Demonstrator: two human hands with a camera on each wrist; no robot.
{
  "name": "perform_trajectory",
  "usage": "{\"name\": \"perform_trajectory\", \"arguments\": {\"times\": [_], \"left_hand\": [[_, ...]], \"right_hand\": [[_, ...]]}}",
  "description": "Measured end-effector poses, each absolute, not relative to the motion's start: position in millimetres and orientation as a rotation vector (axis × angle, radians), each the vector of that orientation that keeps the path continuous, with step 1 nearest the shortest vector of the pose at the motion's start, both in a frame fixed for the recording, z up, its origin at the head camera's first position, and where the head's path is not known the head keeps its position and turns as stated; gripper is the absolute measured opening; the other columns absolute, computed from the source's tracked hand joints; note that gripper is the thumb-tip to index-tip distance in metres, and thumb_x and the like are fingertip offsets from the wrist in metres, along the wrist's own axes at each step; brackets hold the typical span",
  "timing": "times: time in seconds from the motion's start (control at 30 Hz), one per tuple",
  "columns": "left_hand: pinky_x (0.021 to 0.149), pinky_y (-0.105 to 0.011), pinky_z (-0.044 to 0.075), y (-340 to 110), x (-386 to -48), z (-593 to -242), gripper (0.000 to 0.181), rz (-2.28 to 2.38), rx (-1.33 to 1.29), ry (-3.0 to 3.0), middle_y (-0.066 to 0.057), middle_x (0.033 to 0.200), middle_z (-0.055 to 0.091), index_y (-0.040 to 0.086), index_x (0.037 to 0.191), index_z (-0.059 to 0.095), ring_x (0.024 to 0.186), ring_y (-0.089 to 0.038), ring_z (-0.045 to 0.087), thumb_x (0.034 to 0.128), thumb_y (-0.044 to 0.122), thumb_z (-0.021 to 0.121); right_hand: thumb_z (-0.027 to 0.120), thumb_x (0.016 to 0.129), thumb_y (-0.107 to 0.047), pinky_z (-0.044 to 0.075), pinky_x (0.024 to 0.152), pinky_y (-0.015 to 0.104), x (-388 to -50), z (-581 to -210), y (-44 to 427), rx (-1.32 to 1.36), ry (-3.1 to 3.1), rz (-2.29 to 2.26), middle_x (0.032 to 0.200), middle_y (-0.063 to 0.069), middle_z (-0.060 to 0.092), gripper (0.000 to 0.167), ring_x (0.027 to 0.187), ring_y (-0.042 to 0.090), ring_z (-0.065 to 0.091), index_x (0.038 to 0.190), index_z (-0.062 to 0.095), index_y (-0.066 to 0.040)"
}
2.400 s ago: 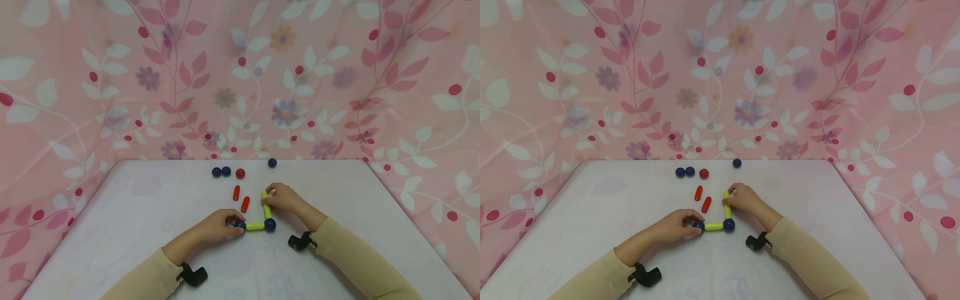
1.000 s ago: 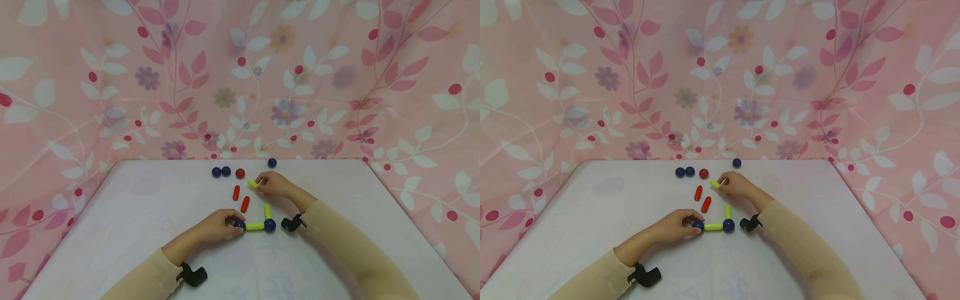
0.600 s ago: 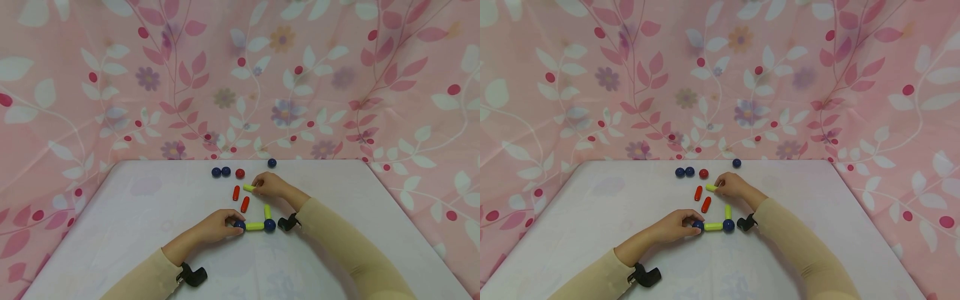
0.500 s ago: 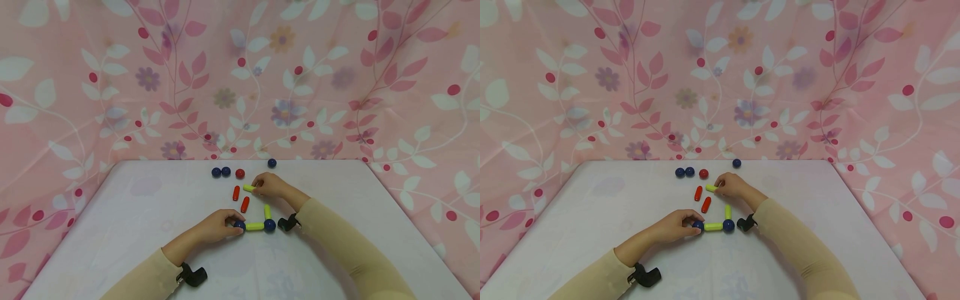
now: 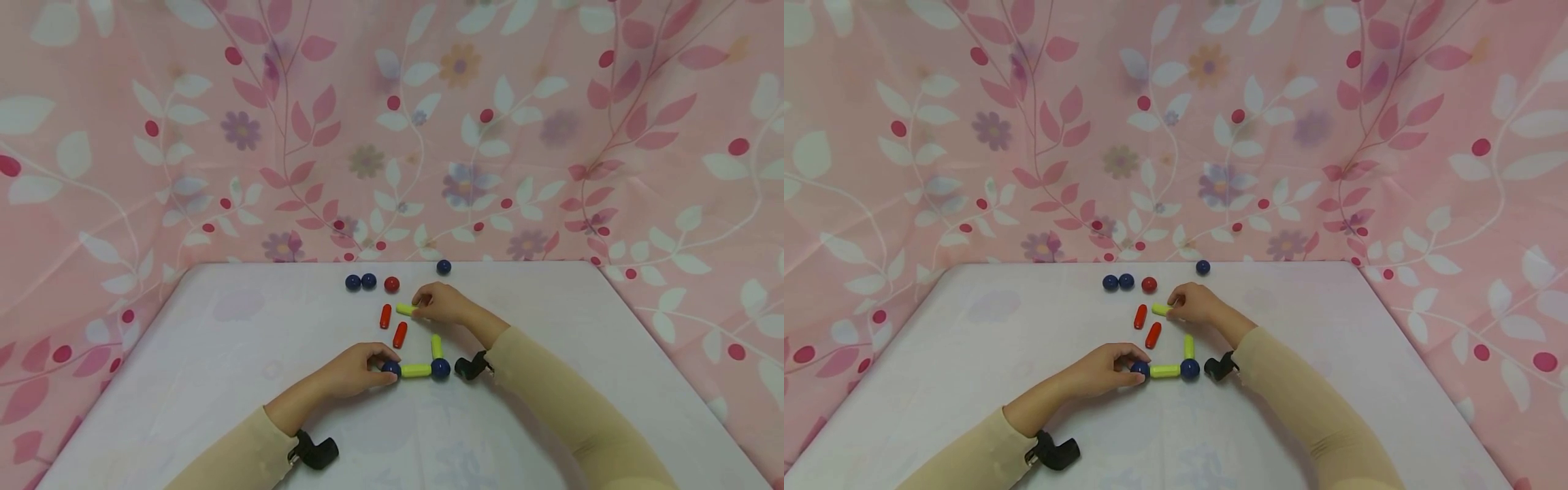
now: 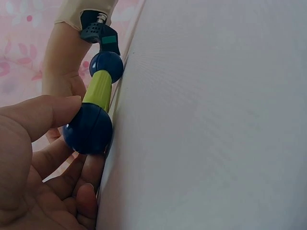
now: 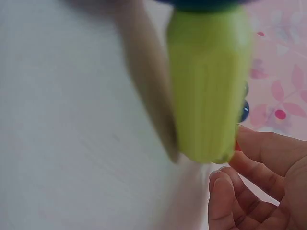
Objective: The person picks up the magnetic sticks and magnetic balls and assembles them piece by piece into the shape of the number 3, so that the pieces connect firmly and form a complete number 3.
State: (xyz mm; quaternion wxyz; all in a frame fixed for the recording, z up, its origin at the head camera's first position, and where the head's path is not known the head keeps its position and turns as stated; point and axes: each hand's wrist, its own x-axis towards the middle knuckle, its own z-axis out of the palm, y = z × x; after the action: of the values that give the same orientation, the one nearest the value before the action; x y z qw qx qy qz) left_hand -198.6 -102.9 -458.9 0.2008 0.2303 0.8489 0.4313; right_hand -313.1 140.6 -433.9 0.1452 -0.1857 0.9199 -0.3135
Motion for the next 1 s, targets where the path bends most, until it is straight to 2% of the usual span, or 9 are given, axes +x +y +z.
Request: {"name": "perform_trajectory", "arguments": {"times": [0.23, 0.47, 0.57, 0.7, 1.0], "left_hand": [[0.08, -0.031, 0.046, -103, -198, -458, 0.028, 1.191, 0.633, 2.39, 0.006, 0.1, 0.062, 0.018, 0.118, 0.069, 0.094, -0.016, 0.054, 0.0921, 0.03, 0.074], [0.081, -0.03, 0.047, -103, -197, -458, 0.029, 1.181, 0.623, 2.401, 0.007, 0.1, 0.062, 0.02, 0.118, 0.069, 0.095, -0.016, 0.054, 0.092, 0.031, 0.074], [0.081, -0.029, 0.047, -104, -197, -459, 0.029, 1.191, 0.619, 2.398, 0.006, 0.1, 0.062, 0.019, 0.118, 0.069, 0.095, -0.016, 0.054, 0.092, 0.03, 0.074], [0.08, -0.028, 0.046, -105, -196, -458, 0.029, 1.201, 0.623, 2.397, 0.006, 0.1, 0.062, 0.019, 0.118, 0.069, 0.094, -0.016, 0.054, 0.0921, 0.03, 0.074], [0.083, -0.031, 0.046, -103, -197, -460, 0.027, 1.207, 0.617, 2.387, 0.009, 0.102, 0.062, 0.022, 0.118, 0.069, 0.096, -0.015, 0.054, 0.0924, 0.031, 0.074]], "right_hand": [[0.073, 0.092, -0.021, 0.05, 0.073, 0.029, -318, -407, 153, -0.612, 2.722, -0.878, 0.094, 0.004, 0.065, 0.027, 0.084, 0.019, 0.057, 0.113, 0.07, -0.003], [0.071, 0.094, -0.019, 0.053, 0.071, 0.03, -332, -395, 172, -0.53, 2.751, -0.985, 0.098, 0.008, 0.065, 0.029, 0.081, 0.02, 0.06, 0.117, 0.068, 0.0], [0.07, 0.095, -0.018, 0.053, 0.072, 0.031, -341, -396, 177, -0.488, 2.783, -1.025, 0.099, 0.009, 0.065, 0.026, 0.081, 0.021, 0.062, 0.114, 0.069, -0.001], [0.07, 0.094, -0.016, 0.05, 0.076, 0.035, -350, -401, 180, -0.448, 2.874, -1.022, 0.101, 0.011, 0.066, 0.022, 0.089, 0.025, 0.06, 0.11, 0.07, -0.001], [0.069, 0.095, -0.02, 0.047, 0.092, 0.045, -369, -429, 188, -0.251, 2.978, -1.104, 0.115, 0.018, 0.064, 0.029, 0.106, 0.033, 0.059, 0.115, 0.067, 0.0]]}}
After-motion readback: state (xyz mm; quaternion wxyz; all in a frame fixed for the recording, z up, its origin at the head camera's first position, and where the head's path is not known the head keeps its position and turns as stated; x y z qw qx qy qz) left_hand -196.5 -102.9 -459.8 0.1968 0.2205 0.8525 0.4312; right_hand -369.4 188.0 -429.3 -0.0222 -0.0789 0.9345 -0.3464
